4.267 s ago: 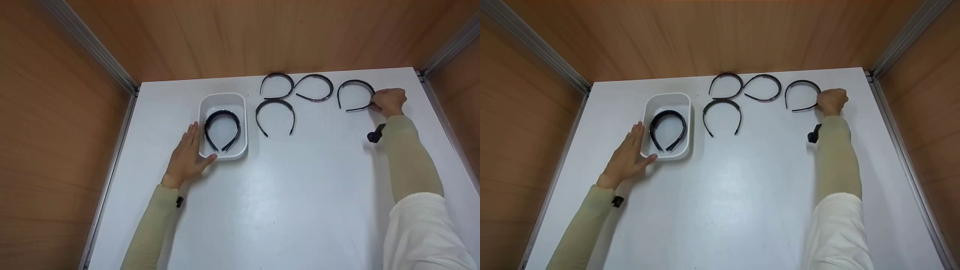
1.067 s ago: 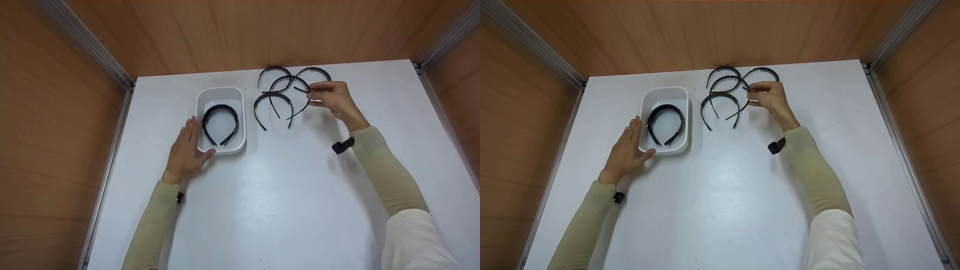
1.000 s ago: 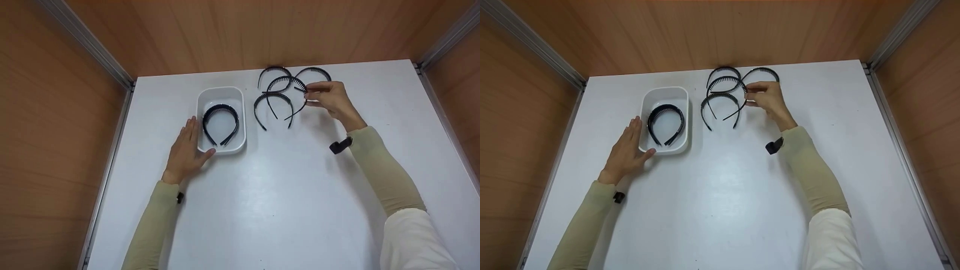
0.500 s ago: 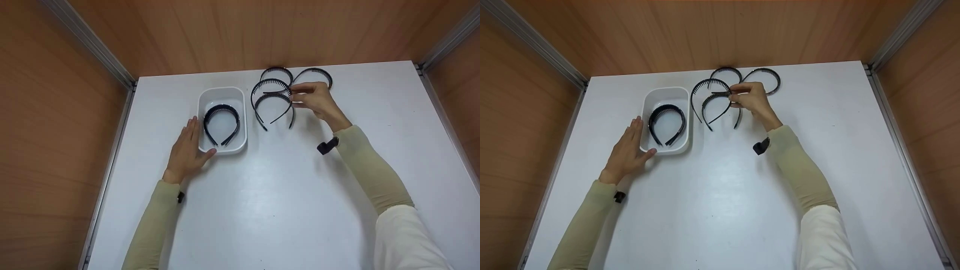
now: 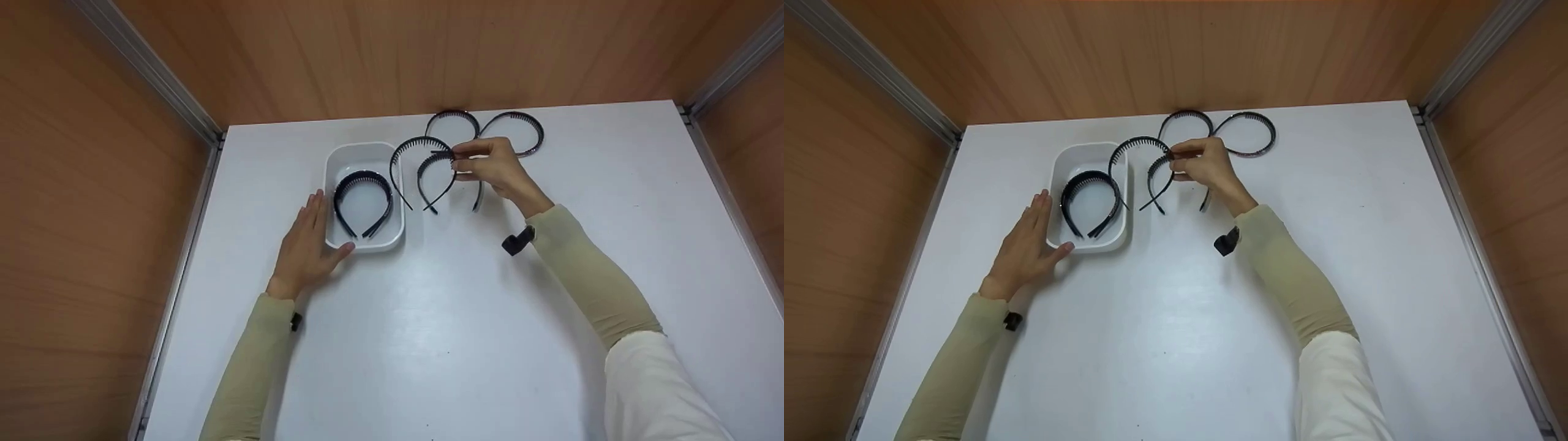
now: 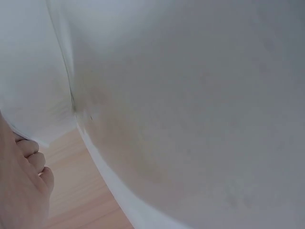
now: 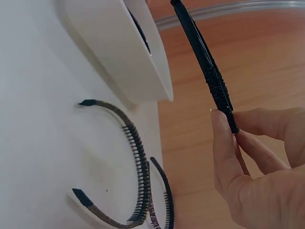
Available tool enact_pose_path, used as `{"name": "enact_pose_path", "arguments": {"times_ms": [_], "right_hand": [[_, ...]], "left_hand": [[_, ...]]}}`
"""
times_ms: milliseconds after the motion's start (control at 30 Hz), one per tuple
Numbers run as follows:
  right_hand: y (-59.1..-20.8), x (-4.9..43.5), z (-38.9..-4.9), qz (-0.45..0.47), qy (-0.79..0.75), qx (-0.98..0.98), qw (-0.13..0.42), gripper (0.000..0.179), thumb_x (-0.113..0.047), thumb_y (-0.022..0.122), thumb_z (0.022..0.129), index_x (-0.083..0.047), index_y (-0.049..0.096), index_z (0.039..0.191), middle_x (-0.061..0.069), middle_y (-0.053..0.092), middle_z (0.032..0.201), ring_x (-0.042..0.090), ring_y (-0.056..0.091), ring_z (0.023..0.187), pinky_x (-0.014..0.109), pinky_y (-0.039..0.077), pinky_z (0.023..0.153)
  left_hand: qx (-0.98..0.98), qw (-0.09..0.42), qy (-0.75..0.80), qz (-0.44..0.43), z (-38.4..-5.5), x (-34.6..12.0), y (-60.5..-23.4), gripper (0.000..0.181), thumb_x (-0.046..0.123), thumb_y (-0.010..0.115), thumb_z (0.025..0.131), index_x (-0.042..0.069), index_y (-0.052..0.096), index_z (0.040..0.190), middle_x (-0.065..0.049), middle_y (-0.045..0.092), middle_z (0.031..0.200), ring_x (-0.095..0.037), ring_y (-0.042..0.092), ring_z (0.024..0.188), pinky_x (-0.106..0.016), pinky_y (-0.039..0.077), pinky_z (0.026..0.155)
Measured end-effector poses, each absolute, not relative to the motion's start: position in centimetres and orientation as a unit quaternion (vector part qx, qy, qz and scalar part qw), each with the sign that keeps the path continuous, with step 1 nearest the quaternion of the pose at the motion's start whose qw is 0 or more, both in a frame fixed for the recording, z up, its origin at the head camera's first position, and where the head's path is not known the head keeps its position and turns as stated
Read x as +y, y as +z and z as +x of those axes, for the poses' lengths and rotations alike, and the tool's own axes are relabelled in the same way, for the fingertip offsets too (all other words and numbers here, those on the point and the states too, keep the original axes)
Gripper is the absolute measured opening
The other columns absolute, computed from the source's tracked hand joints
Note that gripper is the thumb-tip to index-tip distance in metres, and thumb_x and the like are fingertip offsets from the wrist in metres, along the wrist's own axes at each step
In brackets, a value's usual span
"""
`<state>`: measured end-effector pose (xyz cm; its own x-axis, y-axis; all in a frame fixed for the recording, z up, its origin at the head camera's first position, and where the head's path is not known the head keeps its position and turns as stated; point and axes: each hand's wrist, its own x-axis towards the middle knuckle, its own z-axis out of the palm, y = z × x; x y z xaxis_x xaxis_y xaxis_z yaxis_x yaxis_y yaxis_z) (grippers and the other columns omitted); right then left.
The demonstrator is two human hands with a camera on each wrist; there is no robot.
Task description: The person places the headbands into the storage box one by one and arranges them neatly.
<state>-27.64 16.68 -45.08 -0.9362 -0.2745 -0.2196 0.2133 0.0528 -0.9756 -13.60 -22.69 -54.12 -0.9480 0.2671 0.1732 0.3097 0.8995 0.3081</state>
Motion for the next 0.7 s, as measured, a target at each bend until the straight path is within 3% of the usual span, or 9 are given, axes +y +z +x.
{"name": "enact_pose_path", "arguments": {"times_ms": [367, 700], "right_hand": [[-45.3, 14.7, -27.3, -0.029, -0.697, 0.691, 0.190, 0.039, 0.010, 0.075, 0.093, 0.013, 0.068, 0.131, 0.016, 0.068, 0.116, 0.017, 0.076, 0.091, 0.034, 0.067, 0.086], [-45.7, 12.4, -27.2, -0.033, -0.687, 0.698, 0.198, 0.033, 0.009, 0.076, 0.093, 0.007, 0.074, 0.126, 0.020, 0.069, 0.119, 0.019, 0.076, 0.096, 0.035, 0.067, 0.087]], "left_hand": [[-0.974, 0.061, -0.168, -0.140, -13.9, -22.4, -54.2, 0.111, 0.069, 0.062, 0.097, -0.001, 0.016, 0.170, -0.018, 0.016, 0.179, -0.032, 0.016, 0.167, -0.046, 0.017, 0.136], [-0.974, 0.062, -0.167, -0.142, -14.0, -22.4, -54.4, 0.112, 0.069, 0.063, 0.097, -0.001, 0.015, 0.170, -0.018, 0.015, 0.179, -0.033, 0.015, 0.167, -0.046, 0.017, 0.136]]}}
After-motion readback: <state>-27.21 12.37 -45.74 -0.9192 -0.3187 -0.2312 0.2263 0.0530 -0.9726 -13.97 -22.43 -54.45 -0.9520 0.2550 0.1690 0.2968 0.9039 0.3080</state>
